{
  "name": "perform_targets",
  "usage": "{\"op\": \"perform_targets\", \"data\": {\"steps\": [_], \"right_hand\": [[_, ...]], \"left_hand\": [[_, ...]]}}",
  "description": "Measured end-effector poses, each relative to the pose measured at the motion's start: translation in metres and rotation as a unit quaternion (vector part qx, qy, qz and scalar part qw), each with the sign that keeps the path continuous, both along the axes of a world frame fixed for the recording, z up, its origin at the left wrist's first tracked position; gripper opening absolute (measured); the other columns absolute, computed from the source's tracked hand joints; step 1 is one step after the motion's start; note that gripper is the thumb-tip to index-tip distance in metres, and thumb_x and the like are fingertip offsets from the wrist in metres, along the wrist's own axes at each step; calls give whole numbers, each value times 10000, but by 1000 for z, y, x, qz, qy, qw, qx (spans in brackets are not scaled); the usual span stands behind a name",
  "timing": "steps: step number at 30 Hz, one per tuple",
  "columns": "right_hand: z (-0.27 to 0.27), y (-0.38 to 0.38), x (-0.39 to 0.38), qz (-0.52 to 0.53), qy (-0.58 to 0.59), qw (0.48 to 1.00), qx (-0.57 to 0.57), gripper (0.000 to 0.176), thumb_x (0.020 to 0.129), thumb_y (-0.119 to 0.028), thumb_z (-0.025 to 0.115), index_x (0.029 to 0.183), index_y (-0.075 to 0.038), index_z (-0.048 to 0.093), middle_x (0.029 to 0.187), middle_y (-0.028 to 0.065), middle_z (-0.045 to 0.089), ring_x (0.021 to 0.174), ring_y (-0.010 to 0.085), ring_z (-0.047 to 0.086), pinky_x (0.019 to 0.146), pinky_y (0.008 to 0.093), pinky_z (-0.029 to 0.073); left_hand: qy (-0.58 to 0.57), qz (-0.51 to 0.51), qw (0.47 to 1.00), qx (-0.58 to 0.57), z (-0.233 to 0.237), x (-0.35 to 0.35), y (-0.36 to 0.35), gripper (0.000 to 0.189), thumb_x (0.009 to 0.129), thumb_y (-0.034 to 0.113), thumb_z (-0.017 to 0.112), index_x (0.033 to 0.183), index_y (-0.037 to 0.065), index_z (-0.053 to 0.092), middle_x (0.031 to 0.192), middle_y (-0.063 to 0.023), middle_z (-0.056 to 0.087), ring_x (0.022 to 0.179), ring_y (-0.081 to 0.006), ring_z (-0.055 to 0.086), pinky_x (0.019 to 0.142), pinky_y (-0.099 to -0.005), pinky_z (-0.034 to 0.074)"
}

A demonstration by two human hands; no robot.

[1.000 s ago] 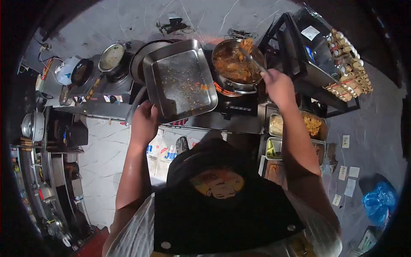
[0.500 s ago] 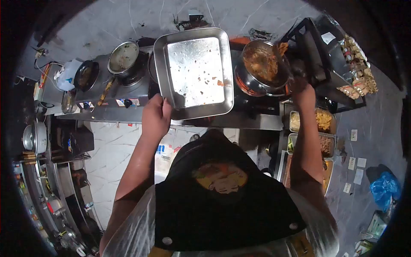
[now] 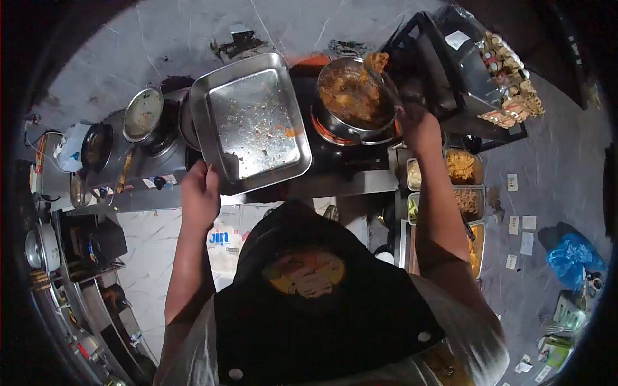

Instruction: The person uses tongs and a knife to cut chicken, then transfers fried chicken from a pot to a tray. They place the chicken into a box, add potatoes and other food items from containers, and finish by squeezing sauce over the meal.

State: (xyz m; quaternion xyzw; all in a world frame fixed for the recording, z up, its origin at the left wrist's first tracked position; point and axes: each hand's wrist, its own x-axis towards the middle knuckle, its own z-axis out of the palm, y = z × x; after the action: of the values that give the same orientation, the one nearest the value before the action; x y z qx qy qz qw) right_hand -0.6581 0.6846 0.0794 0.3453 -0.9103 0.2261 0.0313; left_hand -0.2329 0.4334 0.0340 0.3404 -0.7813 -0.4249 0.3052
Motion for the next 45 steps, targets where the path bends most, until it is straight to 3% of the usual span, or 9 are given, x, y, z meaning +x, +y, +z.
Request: {"op": "perform_targets", "data": {"steps": [7,10,12,16,20,24,27,30,45], "right_hand": [[16,4,-3,7,-76,997,-31,403,1008,-412,686,1091,-29,779,996,266,752,995,477,721,857,513,580],[-11,11,-29,71,-36,997,15,425,1006,-432,690,1098,-26,779,1002,266,755,1022,470,720,882,511,575],[-5,14,-31,50,-44,998,-4,429,1004,-436,693,1103,-27,780,1006,263,756,1031,465,719,892,512,570],[-3,19,-36,46,-116,992,34,417,1018,-436,674,1115,-45,782,1011,253,757,1030,457,719,892,507,565],[7,25,-21,61,-94,988,-104,385,1022,-419,671,1108,-61,782,998,256,749,1010,471,707,867,500,567],[-2,23,-39,64,-71,993,62,366,1018,-409,676,1038,-55,768,991,271,735,1009,476,696,866,514,560],[-4,25,-26,-1,-138,986,-96,349,1016,-393,683,1053,-57,771,1004,277,735,1015,479,695,873,519,561],[-8,24,-33,61,-69,995,50,337,1006,-366,707,1135,-63,784,1042,274,746,1029,473,706,886,506,568],[-18,22,-14,4,28,999,16,347,1019,-365,711,1173,-65,792,1035,282,758,1032,472,722,862,498,575]], "left_hand": [[19,-5,1000,21,8,-34,33,202,1096,130,554,1053,-35,664,836,-138,656,798,-119,567,754,-328,492],[-79,-13,994,72,0,-39,37,283,1104,113,560,1324,-43,647,1171,-156,763,1075,-182,697,979,-327,521],[-109,-22,990,-92,-7,-45,43,279,1095,118,577,1301,-52,657,1165,-174,769,1059,-196,708,962,-335,525],[-70,10,997,42,1,-61,64,225,1085,159,605,1095,-49,691,857,-156,725,785,-178,665,758,-351,523],[21,1,999,46,7,-72,76,212,1085,131,594,1053,-54,691,832,-149,721,773,-141,651,711,-345,510],[-127,-13,987,92,21,-63,70,245,1100,175,583,1134,-45,686,950,-160,742,846,-170,649,791,-344,518],[-92,-27,993,72,9,-55,63,235,1095,163,591,1130,-49,686,935,-154,741,838,-157,650,781,-336,516],[-52,-20,997,46,-1,-51,58,260,1070,190,625,965,-41,678,713,-155,647,632,-167,583,627,-369,470],[33,-45,998,22,-28,-42,43,292,1053,217,638,948,-49,693,704,-202,657,612,-237,624,622,-399,489]]}}
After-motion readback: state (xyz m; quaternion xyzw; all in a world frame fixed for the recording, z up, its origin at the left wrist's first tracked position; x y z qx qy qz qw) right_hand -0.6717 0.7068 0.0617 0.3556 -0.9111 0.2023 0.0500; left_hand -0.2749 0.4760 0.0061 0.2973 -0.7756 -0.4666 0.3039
